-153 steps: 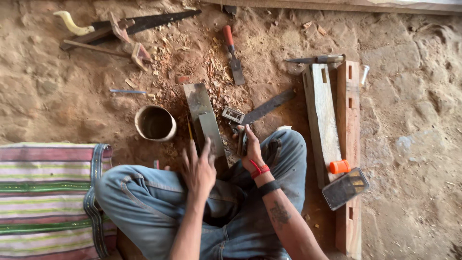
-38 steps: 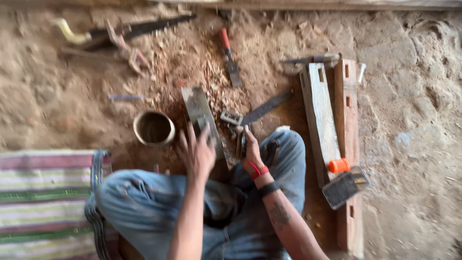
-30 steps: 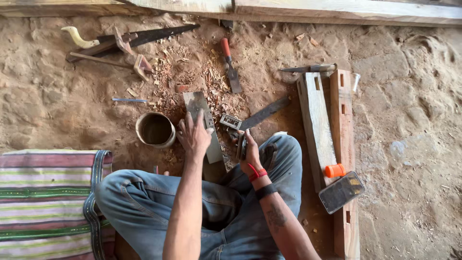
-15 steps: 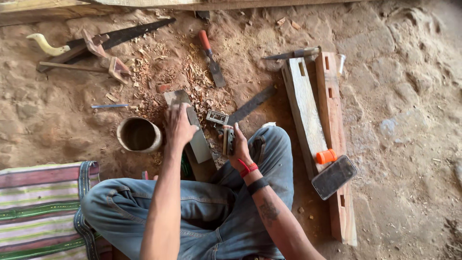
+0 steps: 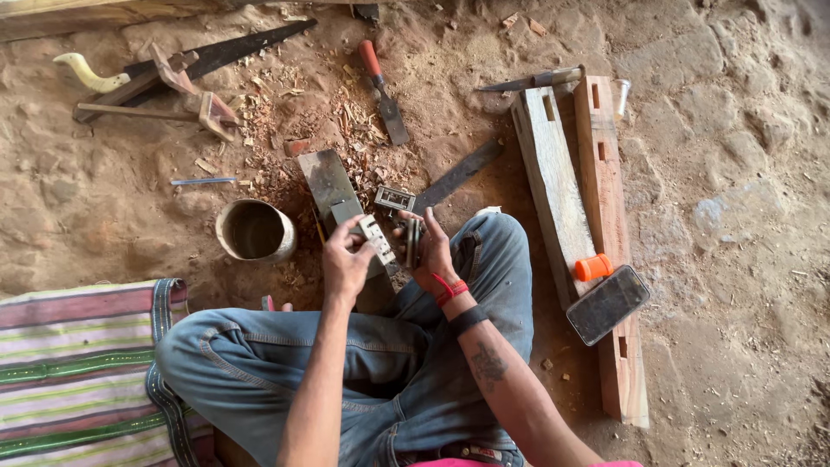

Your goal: The person sits on the ground and sharpens a small metal tool on a grinding stone, repeatedly rubbing the tool's edge against the stone. They periodically use a screwdriver to adjust the tool and inspect the edge.

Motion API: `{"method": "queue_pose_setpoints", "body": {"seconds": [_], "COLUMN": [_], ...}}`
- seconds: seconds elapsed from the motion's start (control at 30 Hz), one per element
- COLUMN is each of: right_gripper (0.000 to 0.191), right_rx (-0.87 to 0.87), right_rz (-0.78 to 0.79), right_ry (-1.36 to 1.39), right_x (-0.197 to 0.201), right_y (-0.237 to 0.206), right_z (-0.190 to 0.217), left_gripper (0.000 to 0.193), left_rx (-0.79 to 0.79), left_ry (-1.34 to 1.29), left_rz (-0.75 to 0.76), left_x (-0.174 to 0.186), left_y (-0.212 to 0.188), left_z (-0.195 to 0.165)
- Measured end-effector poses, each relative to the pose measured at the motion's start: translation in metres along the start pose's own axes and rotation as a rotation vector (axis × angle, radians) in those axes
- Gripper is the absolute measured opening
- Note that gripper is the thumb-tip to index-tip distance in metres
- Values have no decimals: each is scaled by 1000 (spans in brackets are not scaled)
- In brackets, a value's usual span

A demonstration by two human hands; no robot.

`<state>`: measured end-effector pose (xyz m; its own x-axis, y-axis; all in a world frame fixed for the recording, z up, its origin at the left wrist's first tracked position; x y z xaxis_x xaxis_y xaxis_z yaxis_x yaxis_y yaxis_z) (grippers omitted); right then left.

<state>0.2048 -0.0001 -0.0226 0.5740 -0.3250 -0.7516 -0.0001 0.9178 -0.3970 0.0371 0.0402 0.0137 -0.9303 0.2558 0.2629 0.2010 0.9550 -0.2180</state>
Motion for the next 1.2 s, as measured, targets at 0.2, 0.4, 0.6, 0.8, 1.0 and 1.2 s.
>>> {"method": "queue_pose_setpoints", "body": {"seconds": [0.2, 0.4, 0.6, 0.8, 1.0, 1.2], "right_gripper": [60, 51, 37, 38, 44, 41], "right_rx": [-24, -31, 58, 114, 79, 91], "right_rz": [59, 3, -57, -26, -14, -68], "right_ry": [85, 78, 44, -11, -31, -141], "right_x": [-1, -12, -4, -4, -8, -1], "right_y": [1, -1, 4, 6, 2, 6], "right_z": [0, 0, -6, -6, -2, -6], "left_gripper": [69, 67, 54, 44, 21, 13], "left_rx": [-9, -307, -385, -346, -201, -284], "left_ry": [215, 491, 530, 509, 275, 462], "left_rz": [56, -48, -33, -65, -66, -200], "left_x": [-20, -38, -50, -55, -54, -57], "left_y": [-17, -23, -31, -31, -29, -36], "left_z": [-23, -42, -47, -42, -37, -40]}}
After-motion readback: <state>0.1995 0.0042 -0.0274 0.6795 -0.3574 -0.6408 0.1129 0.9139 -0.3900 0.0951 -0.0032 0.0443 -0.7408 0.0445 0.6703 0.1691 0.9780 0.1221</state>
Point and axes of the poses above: each hand's wrist, its own y-axis towards the middle knuckle, its own x-axis out of the back of the hand, z = x × y, the point moved 1 cm from there along y, towards the middle knuckle, and after that the axes turned 4 degrees about z, right-handed, at the moved point
